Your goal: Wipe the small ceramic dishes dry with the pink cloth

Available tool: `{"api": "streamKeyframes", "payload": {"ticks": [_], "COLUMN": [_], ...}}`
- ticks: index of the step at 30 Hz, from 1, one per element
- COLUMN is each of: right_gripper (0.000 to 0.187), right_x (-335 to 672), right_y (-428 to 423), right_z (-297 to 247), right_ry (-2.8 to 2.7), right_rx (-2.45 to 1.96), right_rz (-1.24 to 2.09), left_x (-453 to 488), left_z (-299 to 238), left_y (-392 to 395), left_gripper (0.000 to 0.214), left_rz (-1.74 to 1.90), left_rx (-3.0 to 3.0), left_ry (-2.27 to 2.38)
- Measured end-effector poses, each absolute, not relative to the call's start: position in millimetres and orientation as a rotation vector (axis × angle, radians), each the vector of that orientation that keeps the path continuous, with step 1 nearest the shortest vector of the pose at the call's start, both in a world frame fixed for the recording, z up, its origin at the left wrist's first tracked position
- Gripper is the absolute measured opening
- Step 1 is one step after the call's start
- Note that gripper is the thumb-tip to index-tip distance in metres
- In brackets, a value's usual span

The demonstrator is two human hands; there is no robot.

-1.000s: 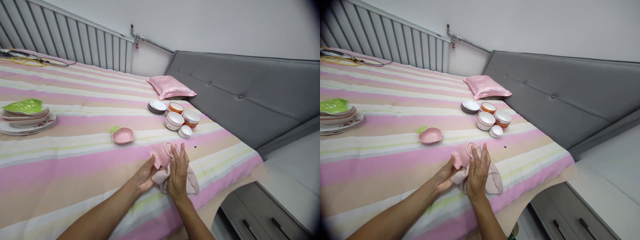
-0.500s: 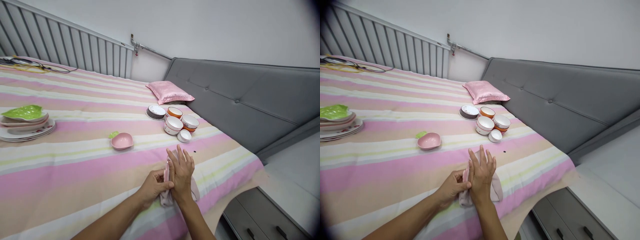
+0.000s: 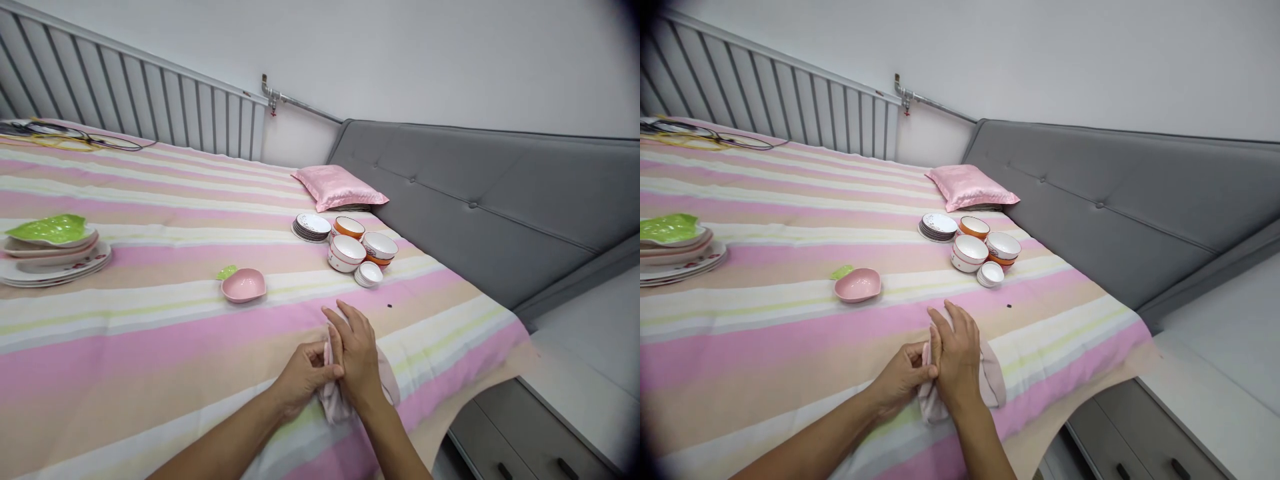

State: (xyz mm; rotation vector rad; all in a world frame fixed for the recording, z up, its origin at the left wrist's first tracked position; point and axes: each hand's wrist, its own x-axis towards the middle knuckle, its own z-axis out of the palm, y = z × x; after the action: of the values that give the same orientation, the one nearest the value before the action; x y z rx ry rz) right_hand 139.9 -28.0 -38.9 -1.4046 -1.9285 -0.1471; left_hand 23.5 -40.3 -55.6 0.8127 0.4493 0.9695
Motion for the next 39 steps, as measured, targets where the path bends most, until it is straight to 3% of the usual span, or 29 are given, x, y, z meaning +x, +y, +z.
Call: {"api": "streamKeyframes", "payload": {"ticks": [5, 11, 20, 32, 39], "right_gripper": [0.038, 0.045, 0.065, 0.042, 0.038], "right_x": [133.8, 132.1, 135.9, 141.6, 152.0], "right_y": [-29.4, -30.8, -32.5, -39.1, -38.3], "right_z": [-36.9, -38.1, -52.4, -35.3, -36.0], "right_ry": [-2.062, -2.092, -1.937, -1.654, -1.581], "right_rx": [-1.352, -1.309, -1.211, -1.214, -1.237], "right_rz": [-0.263, -0.300, -0.061, 0.139, 0.388], "left_x": [21.1, 12.5, -2.1, 6.9, 11.6], "left_z": [-52.5, -49.9, -38.2, -40.3, -41.8], "left_y": [-35.6, -25.4, -14.1, -23.6, -29.6], "left_gripper": [0.021, 0.006, 0.037, 0.025, 0.034], "left_rz": [1.057, 1.125, 1.060, 1.031, 0.988], "left_rx": [0.560, 0.182, 0.023, 0.245, 0.488], "left_ry": [0.374, 0.246, 0.197, 0.412, 0.530]}}
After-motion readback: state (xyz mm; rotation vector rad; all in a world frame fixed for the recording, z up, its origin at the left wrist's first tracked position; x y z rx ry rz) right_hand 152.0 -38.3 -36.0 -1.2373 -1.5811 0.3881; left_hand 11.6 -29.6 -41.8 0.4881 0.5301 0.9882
